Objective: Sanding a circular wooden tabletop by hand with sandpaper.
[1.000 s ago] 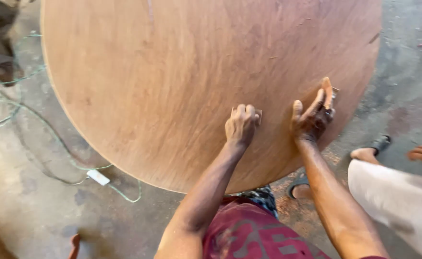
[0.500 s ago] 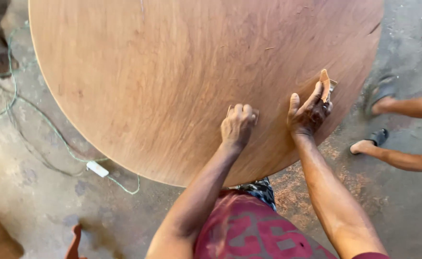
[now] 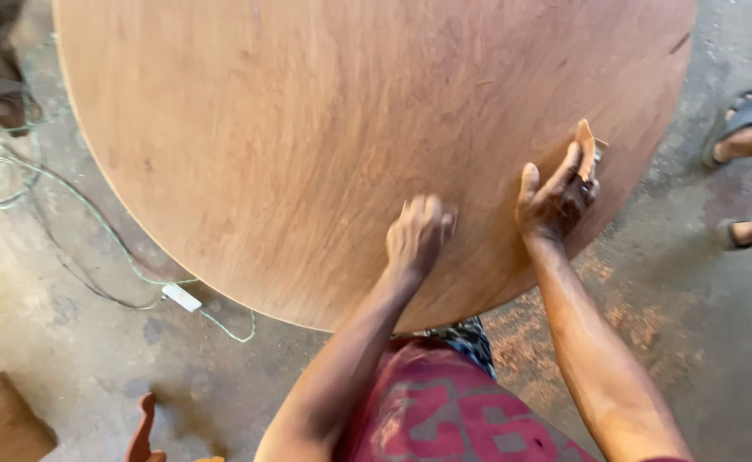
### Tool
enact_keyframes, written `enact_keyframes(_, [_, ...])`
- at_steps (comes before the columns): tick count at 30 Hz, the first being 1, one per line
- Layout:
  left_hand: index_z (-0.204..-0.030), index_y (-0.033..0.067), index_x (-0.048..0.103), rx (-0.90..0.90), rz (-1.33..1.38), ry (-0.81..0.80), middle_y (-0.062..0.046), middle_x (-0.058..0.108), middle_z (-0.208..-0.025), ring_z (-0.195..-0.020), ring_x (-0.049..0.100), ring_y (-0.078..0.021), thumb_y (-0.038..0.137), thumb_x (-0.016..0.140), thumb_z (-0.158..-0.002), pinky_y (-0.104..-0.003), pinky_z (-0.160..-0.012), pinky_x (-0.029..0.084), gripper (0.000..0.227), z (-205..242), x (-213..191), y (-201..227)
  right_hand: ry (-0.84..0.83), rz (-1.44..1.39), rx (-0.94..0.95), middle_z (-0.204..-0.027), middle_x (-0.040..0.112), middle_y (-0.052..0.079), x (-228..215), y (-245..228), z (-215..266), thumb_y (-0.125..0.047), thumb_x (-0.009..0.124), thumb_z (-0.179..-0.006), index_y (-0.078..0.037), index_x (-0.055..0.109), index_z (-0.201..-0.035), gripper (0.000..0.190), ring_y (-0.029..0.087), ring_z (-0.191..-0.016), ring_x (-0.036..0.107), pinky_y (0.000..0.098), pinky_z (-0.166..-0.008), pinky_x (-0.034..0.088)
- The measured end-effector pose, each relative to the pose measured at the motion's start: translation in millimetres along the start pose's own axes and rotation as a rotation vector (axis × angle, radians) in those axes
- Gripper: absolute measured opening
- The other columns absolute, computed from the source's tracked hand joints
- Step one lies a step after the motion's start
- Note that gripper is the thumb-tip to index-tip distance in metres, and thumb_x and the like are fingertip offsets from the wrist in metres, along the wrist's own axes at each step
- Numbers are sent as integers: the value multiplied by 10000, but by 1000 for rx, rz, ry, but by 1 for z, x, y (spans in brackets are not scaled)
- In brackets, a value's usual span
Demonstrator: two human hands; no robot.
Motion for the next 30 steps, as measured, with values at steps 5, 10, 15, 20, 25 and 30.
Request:
enact_keyframes(5, [-837, 75, 578, -123, -79, -176, -132, 660, -831, -724, 690, -302, 385, 730, -889, -432, -560, 552, 349, 31, -10, -20, 9, 39, 54, -1661, 354, 244, 20, 14, 1, -372, 655, -1094, 30, 304, -1598, 734, 415, -1525, 385, 597, -1203, 339])
enact_keyframes(10, [-835, 79, 580, -74, -87, -58, -123, 659, -816, -714, 693, -293, 389, 737, -877, -425, -551, 549, 350, -25, 11, -1, -18, 102, 113, -1609, 368, 276, 12, 10, -2, -406, 666, -1044, 42, 339, -1582, 772, 449, -1468, 382, 632, -1153, 321])
enact_keyframes(15, [-851, 94, 578, -59, -129, -85, -116, 660, -845, -724, 699, -291, 386, 744, -850, -420, -543, 542, 336, 54, -17, -23, 38, -10, 23, -1685, 367, 227, 23, 13, -2, -369, 635, -1103, 14, 325, -1606, 705, 402, -1541, 391, 595, -1206, 352])
enact_keyframes(20, [-839, 98, 576, -108, -85, -121, -110, 668, -837, -713, 701, -296, 401, 756, -867, -431, -544, 542, 354, 7, 10, -6, -11, 57, 97, -1639, 376, 263, 21, 17, 2, -374, 677, -1054, 32, 330, -1595, 760, 432, -1497, 390, 623, -1158, 324])
enact_keyframes(25, [-850, 88, 572, -79, -96, -57, -119, 666, -839, -727, 706, -300, 372, 755, -878, -426, -541, 547, 339, 11, 1, 0, -26, 64, 98, -1615, 384, 289, 21, 16, -1, -387, 690, -1037, 34, 330, -1595, 787, 451, -1485, 383, 630, -1171, 296])
enact_keyframes(30, [-801, 96, 582, -130, -116, -183, -110, 685, -782, -660, 708, -293, 446, 766, -835, -424, -503, 538, 397, 49, -10, -20, -50, 51, 140, -1630, 392, 269, 29, 20, 3, -412, 646, -1067, 46, 317, -1601, 776, 440, -1486, 387, 653, -1166, 272])
Point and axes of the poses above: each hand's wrist, its own z-axis away from the middle knuckle, its own x-axis out of the palm, y = z × x, the point moved 3 cm from there along -z, towards the middle knuckle
